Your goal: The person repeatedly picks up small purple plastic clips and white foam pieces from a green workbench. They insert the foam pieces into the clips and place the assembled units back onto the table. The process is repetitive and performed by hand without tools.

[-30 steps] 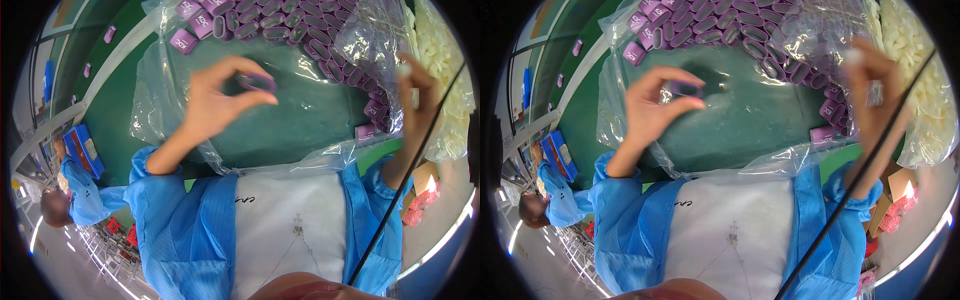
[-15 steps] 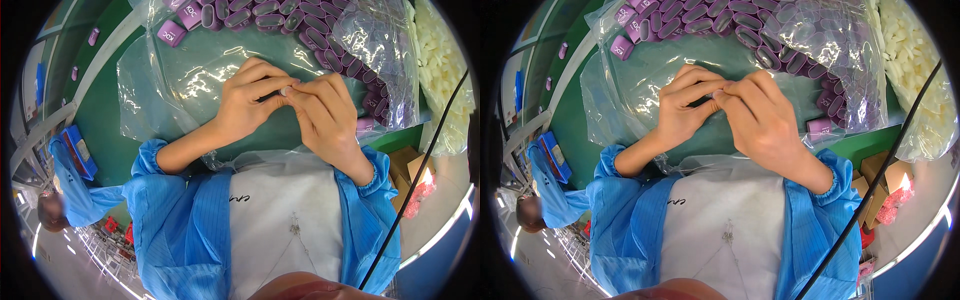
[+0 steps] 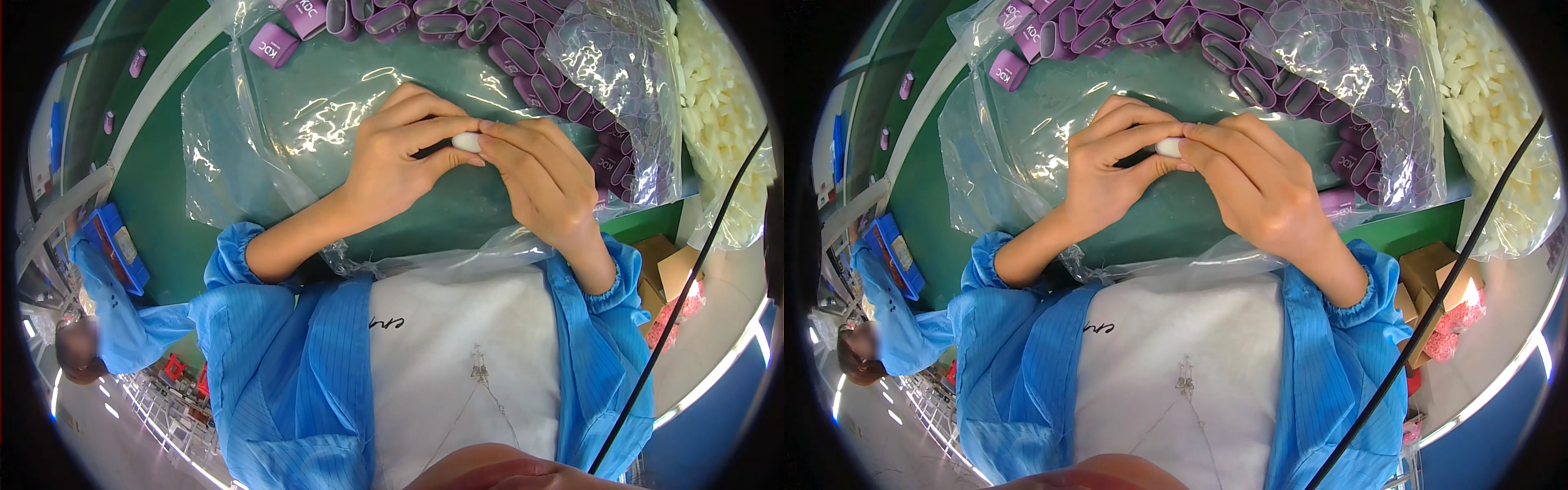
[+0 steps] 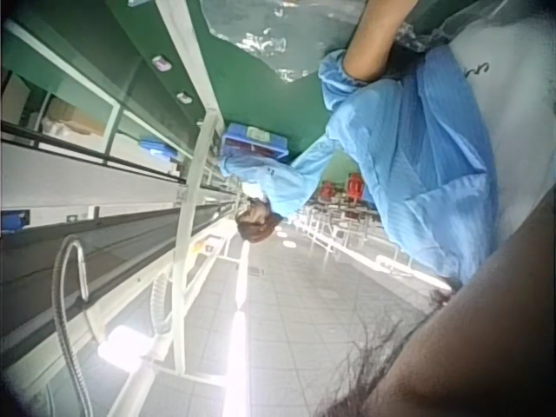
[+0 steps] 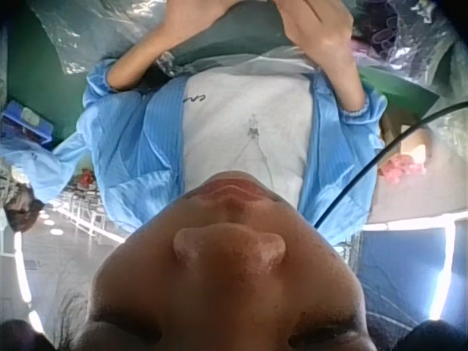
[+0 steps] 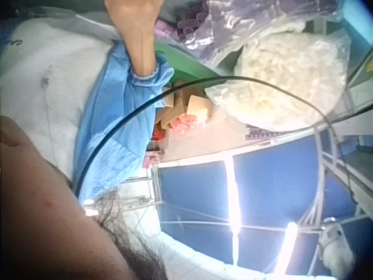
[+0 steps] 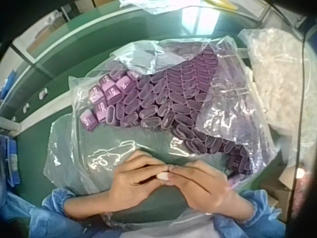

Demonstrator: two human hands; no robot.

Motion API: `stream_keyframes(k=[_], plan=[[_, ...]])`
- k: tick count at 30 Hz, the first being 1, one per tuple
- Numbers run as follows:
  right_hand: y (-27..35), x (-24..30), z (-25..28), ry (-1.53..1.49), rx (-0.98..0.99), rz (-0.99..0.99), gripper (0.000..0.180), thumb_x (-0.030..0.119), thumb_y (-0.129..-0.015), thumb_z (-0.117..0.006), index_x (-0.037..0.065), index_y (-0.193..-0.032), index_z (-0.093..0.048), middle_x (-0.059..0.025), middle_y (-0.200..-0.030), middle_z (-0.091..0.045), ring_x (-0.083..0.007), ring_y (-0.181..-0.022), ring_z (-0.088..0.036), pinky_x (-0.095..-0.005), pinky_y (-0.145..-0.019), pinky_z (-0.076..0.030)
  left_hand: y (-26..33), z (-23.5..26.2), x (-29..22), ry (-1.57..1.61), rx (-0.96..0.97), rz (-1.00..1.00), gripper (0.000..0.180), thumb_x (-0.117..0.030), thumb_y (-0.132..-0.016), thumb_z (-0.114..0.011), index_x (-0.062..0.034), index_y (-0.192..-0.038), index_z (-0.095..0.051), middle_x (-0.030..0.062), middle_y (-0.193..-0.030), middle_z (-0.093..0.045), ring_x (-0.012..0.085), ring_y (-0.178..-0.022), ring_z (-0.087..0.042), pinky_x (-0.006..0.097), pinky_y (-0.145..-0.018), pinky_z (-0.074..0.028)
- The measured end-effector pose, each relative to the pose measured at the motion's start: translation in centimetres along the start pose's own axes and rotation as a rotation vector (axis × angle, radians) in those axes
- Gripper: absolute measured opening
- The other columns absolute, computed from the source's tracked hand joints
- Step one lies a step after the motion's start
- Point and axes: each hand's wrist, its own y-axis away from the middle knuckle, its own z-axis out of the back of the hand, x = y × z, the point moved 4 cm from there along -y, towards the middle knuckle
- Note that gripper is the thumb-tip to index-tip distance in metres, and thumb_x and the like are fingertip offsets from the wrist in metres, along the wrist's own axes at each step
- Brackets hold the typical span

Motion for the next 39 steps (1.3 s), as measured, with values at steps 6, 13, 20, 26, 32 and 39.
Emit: stream_keyframes(k=[6, 13, 20, 26, 32, 39], plan=[[0.4, -0.4, 0.1, 0.042, 0.034, 0.108, 0.030, -0.001, -0.064, -0.075, -0.009, -0.092, -0.070, -0.0170, -0.096, -0.070, -0.0277, -0.076, -0.066, -0.0333, -0.061, -0.057, 0.0, 0.0, 0.1, -0.025, 0.011, -0.016, 0.035, -0.010, -0.066, -0.087, -0.0063, -0.100, -0.078, 0.0048, -0.094, -0.073, 0.0211, -0.087, -0.062, 0.033, -0.074, -0.051], [1.0, -0.4, 0.5, 0.064, 0.084, 0.189, 0.035, 0.000, -0.061, -0.077, -0.009, -0.095, -0.071, -0.0194, -0.098, -0.071, -0.0294, -0.078, -0.067, -0.0333, -0.064, -0.059, 0.2, -0.1, 0.0, -0.011, 0.014, -0.033, 0.034, -0.009, -0.067, -0.085, -0.0075, -0.099, -0.077, 0.0017, -0.092, -0.070, 0.0223, -0.088, -0.060, 0.033, -0.075, -0.051], [2.5, -3.3, 10.6, 0.271, -0.100, -0.166, 0.015, -0.005, -0.091, -0.063, -0.008, -0.105, -0.067, -0.0245, -0.106, -0.071, -0.0356, -0.096, -0.071, -0.0407, -0.081, -0.058, -1.5, 12.4, 0.0, -0.389, -0.177, 0.015, 0.033, -0.001, -0.095, -0.058, -0.0009, -0.127, -0.066, 0.0106, -0.110, -0.063, 0.0181, -0.096, -0.060, 0.029, -0.084, -0.049], [2.8, -11.2, 17.0, 0.663, -0.235, -0.553, 0.023, 0.011, -0.100, -0.059, 0.000, -0.117, -0.071, -0.0133, -0.107, -0.073, -0.0229, -0.094, -0.070, -0.0326, -0.082, -0.054, -4.6, 34.4, 18.4, -0.768, -0.029, 0.272, 0.042, -0.018, -0.105, -0.048, -0.0172, -0.146, -0.053, 0.0035, -0.110, -0.059, 0.0175, -0.106, -0.052, 0.029, -0.098, -0.040], [5.8, -20.2, 19.6, 0.829, 0.189, -0.583, 0.026, 0.016, -0.097, -0.063, 0.012, -0.122, -0.069, -0.0088, -0.104, -0.070, -0.0207, -0.085, -0.068, -0.0331, -0.080, -0.052, -6.9, 35.1, 21.4, -1.025, -0.363, -0.086, 0.038, -0.017, -0.098, -0.060, -0.0138, -0.135, -0.064, 0.0079, -0.131, -0.063, 0.0237, -0.123, -0.055, 0.036, -0.106, -0.041], [5.0, -19.5, 19.2, 0.806, -0.017, -0.771, 0.022, 0.026, -0.094, -0.069, 0.012, -0.110, -0.074, -0.0096, -0.094, -0.072, -0.0177, -0.078, -0.069, -0.0302, -0.073, -0.054, -4.3, 15.9, 2.4, -0.745, 0.329, -0.142, 0.044, 0.000, -0.080, -0.073, -0.0077, -0.123, -0.067, 0.0117, -0.118, -0.066, 0.0270, -0.109, -0.061, 0.037, -0.090, -0.050]])
